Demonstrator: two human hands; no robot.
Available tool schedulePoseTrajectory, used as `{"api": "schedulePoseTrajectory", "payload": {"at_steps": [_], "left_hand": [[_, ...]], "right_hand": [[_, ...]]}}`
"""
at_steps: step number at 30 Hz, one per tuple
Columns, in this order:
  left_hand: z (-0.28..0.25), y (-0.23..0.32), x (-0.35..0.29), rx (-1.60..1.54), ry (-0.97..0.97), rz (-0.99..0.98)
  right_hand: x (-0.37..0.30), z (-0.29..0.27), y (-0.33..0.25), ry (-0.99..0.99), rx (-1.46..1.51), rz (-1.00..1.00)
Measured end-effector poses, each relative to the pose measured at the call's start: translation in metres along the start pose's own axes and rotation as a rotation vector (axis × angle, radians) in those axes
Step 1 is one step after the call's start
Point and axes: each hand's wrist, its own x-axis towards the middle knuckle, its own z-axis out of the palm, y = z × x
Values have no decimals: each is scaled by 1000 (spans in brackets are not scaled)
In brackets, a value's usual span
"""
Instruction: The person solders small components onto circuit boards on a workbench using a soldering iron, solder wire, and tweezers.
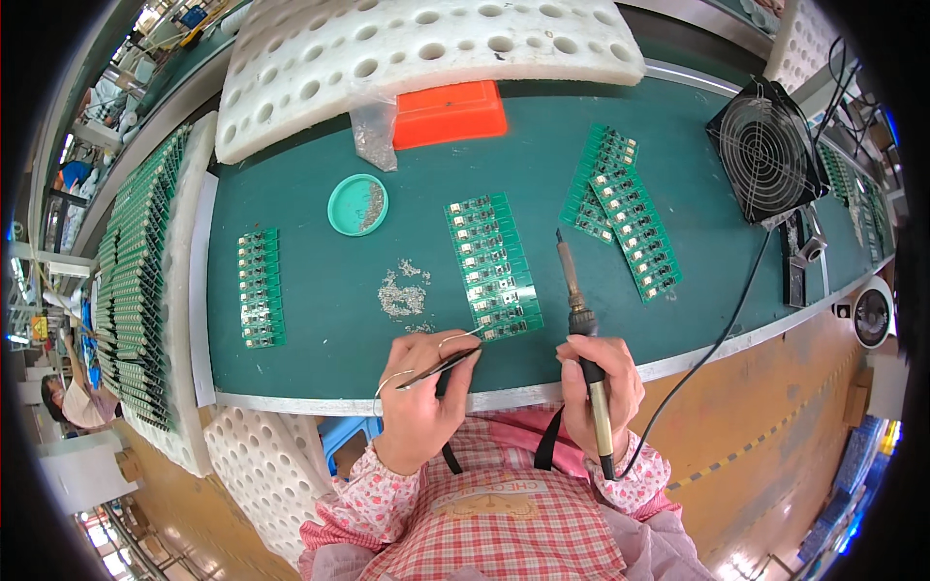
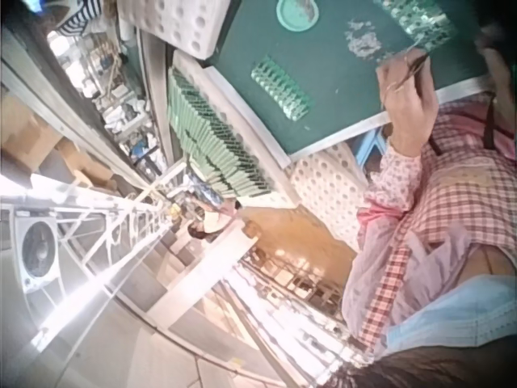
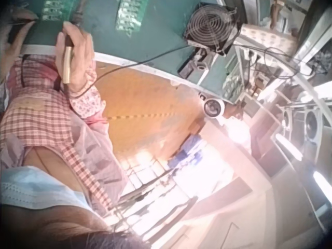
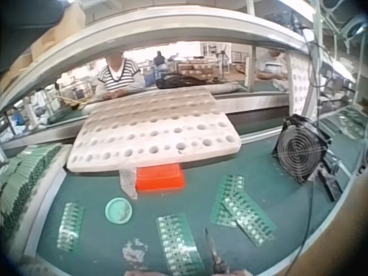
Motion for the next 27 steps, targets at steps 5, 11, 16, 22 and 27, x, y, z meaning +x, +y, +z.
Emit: {"api": "schedulePoseTrajectory", "payload": {"at_steps": [5, 11, 16, 22, 27], "left_hand": [[8, 1, -3, -23, -38, -36], [8, 3, -1, 1, -22, -18], [8, 4, -1, 27, -24, -7], [8, 3, 0, 35, -22, 1], [9, 1, -1, 27, -11, 16]], "right_hand": [[-5, -5, 0, 22, 42, 30], [-5, -6, 1, 25, 58, 29], [-6, -5, 2, 28, 60, 22], [-7, -5, 2, 35, 64, 12], [-11, -13, -1, 21, 163, 59]]}}
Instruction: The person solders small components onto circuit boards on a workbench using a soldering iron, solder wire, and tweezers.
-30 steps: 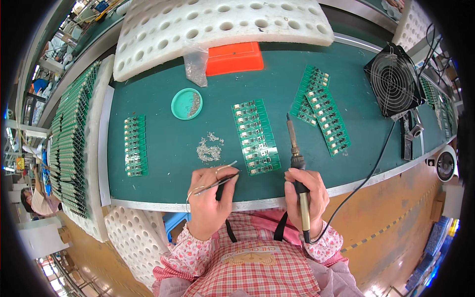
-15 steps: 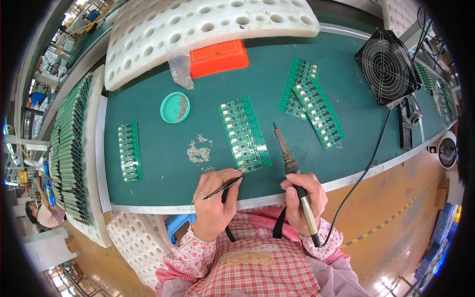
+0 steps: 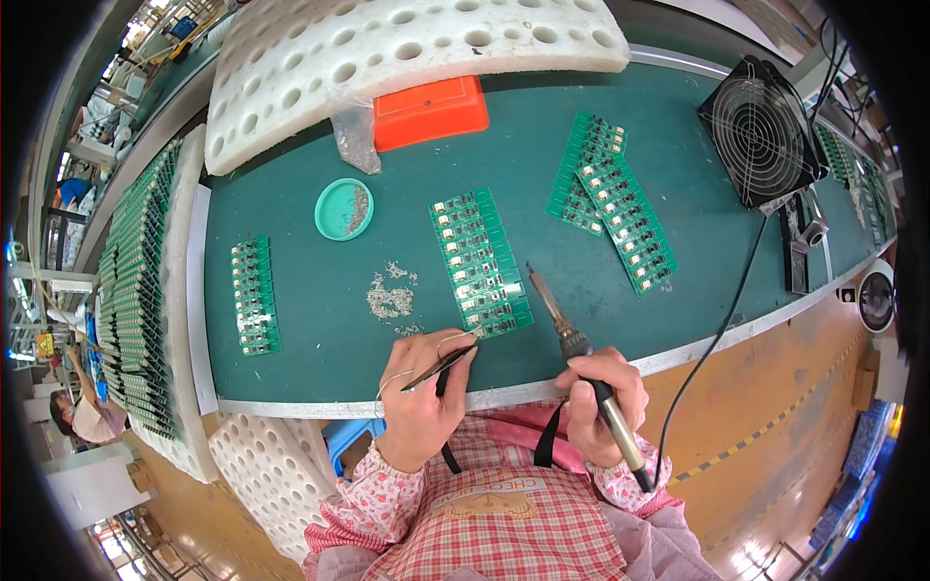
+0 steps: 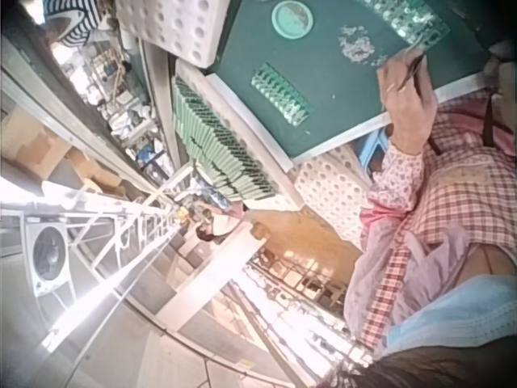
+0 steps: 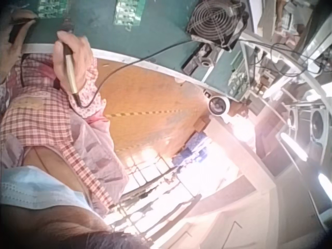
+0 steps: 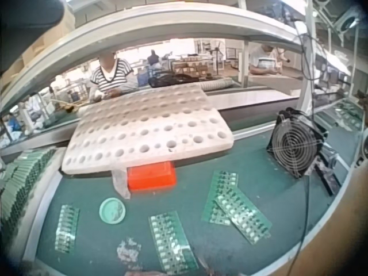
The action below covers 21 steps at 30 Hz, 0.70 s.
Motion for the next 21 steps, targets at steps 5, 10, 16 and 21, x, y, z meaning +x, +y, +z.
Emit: {"api": "schedulePoseTrajectory", "payload": {"at_steps": [5, 10, 16, 21], "left_hand": [[-1, 0, -1, -9, -14, -11], [-1, -1, -2, -39, -13, -31], [-1, -1, -2, -48, -15, -29], [-1, -1, -2, -36, -16, -28]], "right_hand": [[-5, 2, -1, 131, 263, -84], [-6, -2, -7, 83, 405, -99], [0, 4, -10, 147, 404, -173], [3, 2, -8, 81, 385, -195]]}}
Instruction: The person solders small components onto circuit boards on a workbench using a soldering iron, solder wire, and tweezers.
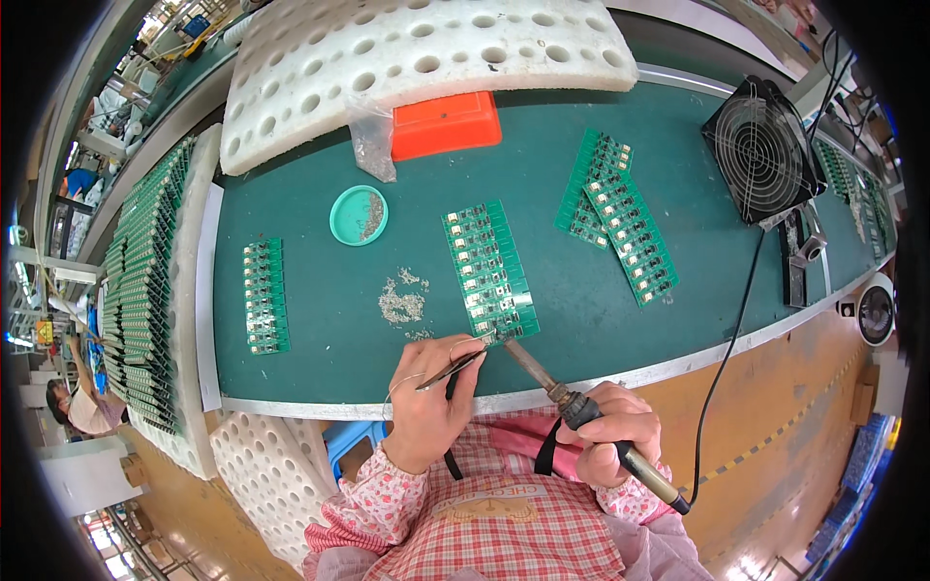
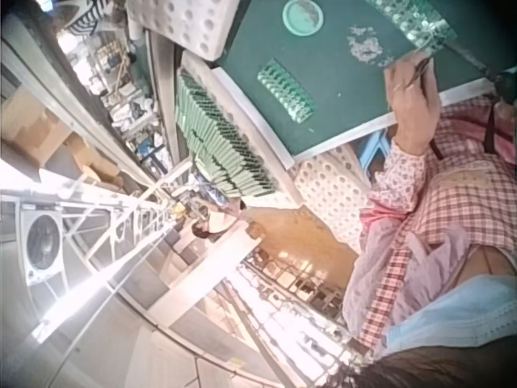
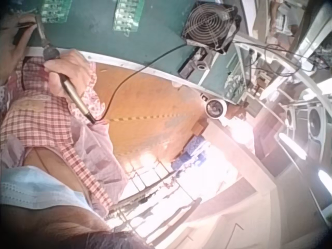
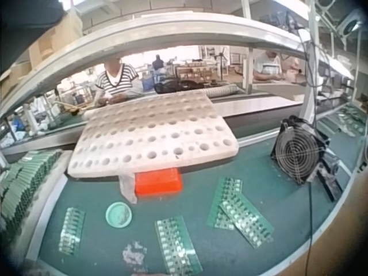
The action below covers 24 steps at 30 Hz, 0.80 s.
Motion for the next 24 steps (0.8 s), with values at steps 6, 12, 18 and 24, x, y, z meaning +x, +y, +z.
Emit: {"api": "schedulePoseTrajectory", "payload": {"at_steps": [6, 12, 18, 24], "left_hand": [[1, 1, 0, 6, 1, 4], [1, 0, 1, -9, 0, 1], [1, -2, 0, 10, 4, 30], [1, -2, 0, 9, -3, 48]], "right_hand": [[2, 3, 0, 23, 9, -15], [-4, -2, 3, 4, -32, 12], [-18, -13, 6, -132, -226, 154], [-9, -11, 7, -238, -210, 126]]}}
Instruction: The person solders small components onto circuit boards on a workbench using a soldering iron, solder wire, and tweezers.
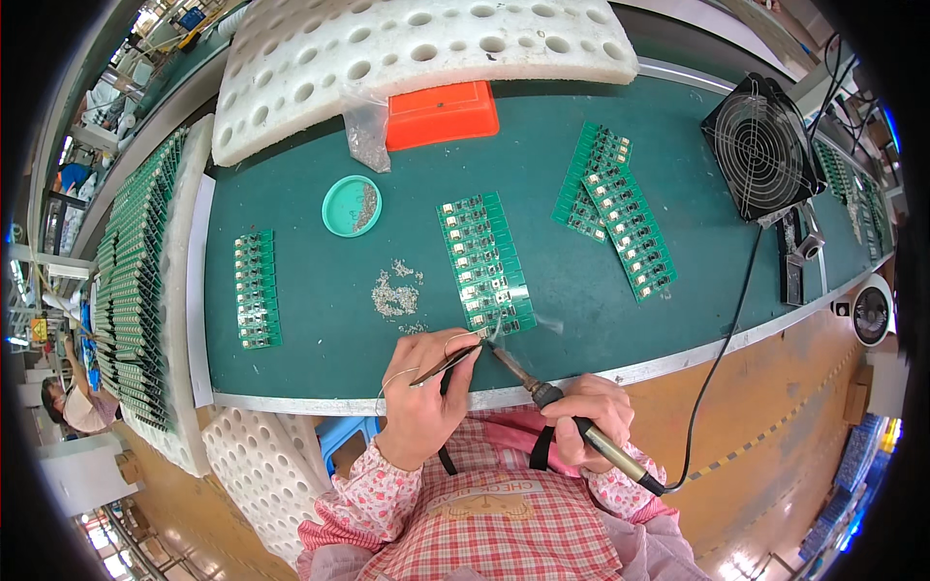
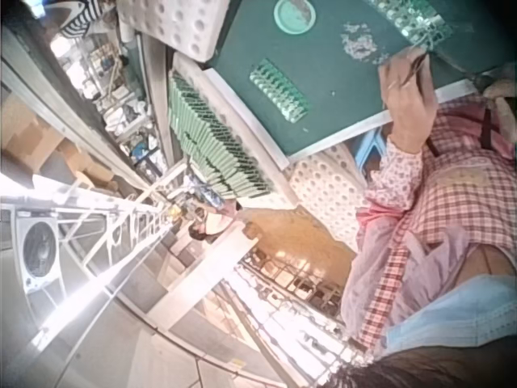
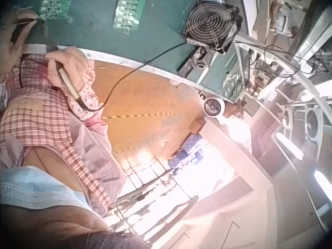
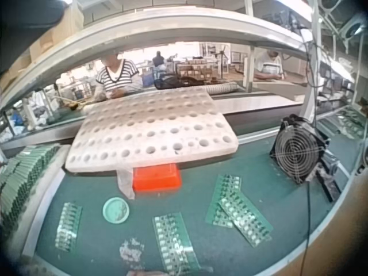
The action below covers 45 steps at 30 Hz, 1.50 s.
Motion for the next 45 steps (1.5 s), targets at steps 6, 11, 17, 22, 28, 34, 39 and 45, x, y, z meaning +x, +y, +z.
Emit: {"api": "schedulePoseTrajectory", "payload": {"at_steps": [6, 11, 17, 22, 28, 34, 39, 45], "left_hand": [[0, 2, 1, -1, 7, -21], [0, -1, 0, 9, -13, 5], [0, -1, 0, 11, -10, 0], [0, 2, 1, 4, 2, -11], [-1, 1, -1, 11, -1, 10], [-1, 1, 0, 1, 17, -25], [-8, 1, 1, -32, 45, -41], [-58, -6, -4, 299, 92, 1]], "right_hand": [[2, 3, 1, -21, -32, -35], [3, 3, 4, -47, -53, -73], [4, 4, 5, -71, -68, -125], [5, 4, 0, -87, -124, -156], [-9, 1, 2, 44, -114, -192], [-13, -2, 0, 94, -226, -53], [11, 4, 0, 49, -483, 25], [38, 27, -7, -74, -719, 186]]}}
